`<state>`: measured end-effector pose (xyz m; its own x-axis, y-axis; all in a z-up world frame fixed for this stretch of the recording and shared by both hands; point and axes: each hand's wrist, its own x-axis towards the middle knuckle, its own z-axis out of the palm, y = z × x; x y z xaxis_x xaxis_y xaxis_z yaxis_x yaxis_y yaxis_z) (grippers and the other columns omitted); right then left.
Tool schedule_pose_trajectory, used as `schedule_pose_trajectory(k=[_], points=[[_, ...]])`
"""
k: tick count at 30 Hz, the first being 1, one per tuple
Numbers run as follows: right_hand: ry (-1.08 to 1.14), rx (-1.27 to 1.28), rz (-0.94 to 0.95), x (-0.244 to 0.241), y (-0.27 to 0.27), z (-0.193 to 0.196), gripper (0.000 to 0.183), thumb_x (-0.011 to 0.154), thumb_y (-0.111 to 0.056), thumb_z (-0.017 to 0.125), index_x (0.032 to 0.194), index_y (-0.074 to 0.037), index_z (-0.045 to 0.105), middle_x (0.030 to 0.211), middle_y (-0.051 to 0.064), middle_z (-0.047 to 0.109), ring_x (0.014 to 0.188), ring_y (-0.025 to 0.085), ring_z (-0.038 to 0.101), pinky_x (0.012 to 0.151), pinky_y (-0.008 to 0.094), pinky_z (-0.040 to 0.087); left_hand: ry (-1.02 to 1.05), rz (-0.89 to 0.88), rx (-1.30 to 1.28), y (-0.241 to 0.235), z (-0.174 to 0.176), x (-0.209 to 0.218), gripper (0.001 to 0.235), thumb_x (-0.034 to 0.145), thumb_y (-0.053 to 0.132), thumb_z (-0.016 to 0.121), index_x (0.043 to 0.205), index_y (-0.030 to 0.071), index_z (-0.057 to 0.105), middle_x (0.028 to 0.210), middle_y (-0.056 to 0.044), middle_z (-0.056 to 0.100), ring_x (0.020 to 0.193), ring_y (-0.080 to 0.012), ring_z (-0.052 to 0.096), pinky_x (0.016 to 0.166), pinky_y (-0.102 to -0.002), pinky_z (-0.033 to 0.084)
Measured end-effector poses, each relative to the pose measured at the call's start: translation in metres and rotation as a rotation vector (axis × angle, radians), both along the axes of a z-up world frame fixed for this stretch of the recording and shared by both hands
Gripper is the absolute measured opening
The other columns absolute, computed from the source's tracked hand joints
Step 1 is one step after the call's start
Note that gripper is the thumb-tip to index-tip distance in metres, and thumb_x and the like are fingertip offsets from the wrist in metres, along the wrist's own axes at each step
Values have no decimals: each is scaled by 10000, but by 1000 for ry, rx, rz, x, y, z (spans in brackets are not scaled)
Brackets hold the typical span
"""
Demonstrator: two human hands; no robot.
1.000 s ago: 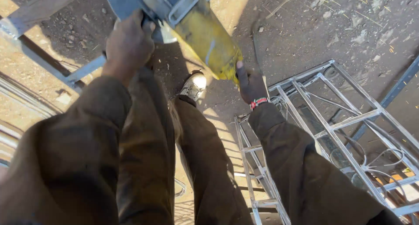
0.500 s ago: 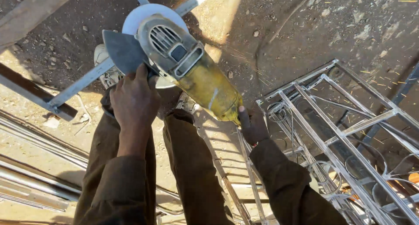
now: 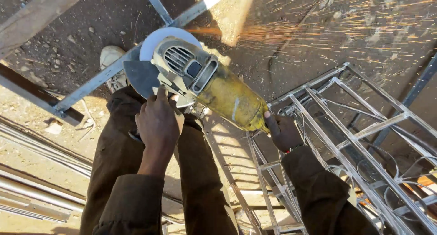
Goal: The person is using a handheld angle grinder to smooth out the welds on a metal frame structure.
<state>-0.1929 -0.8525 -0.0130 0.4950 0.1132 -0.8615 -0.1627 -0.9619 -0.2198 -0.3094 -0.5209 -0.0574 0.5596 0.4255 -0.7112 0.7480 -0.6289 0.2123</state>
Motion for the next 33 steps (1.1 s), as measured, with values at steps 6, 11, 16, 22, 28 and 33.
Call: schedule_pose_trajectory(k=[6,11,16,22,28,33], points=[[-46,-4,-75,-19,34,13,767,1054,-595,325,687,26,584,606,306,531,669,510,561,680,555,403,-115,-59,34,17,0,11,496,912,154,678,1396,77,604,1080,-209,681,998,-454,692,783,-581,544],[-23,6,-97,-13,1,-1,757,1073,-619,306,619,-80,583,556,176,533,586,325,529,649,428,420,-80,15,-32,9,21,18,477,930,173,662,1393,79,595,1081,-228,680,1006,-478,689,781,-582,535],[-29,-17,-103,-13,11,12,744,1055,-600,322,669,-21,584,603,231,525,660,383,555,705,473,441,-71,18,-66,11,27,33,489,935,143,661,1413,69,590,1099,-246,693,1046,-483,685,836,-579,527],[-41,-30,-122,-2,-15,6,702,1087,-581,334,667,-76,583,621,175,581,636,356,553,686,487,425,-60,88,-170,0,11,28,467,918,157,656,1376,97,588,1122,-248,696,1053,-507,680,877,-608,514],[-142,-134,71,22,25,43,766,1065,-669,335,728,-70,673,650,220,643,731,445,653,760,488,482,-154,125,-158,1,23,39,370,1061,264,538,1376,74,582,1123,-271,692,1052,-515,688,849,-621,544],[-209,-141,181,38,26,40,782,1081,-666,351,727,-62,699,616,236,627,709,456,658,705,454,479,-111,217,-238,-1,32,49,374,1081,299,473,1353,63,574,1122,-281,694,1032,-533,692,835,-641,555]])
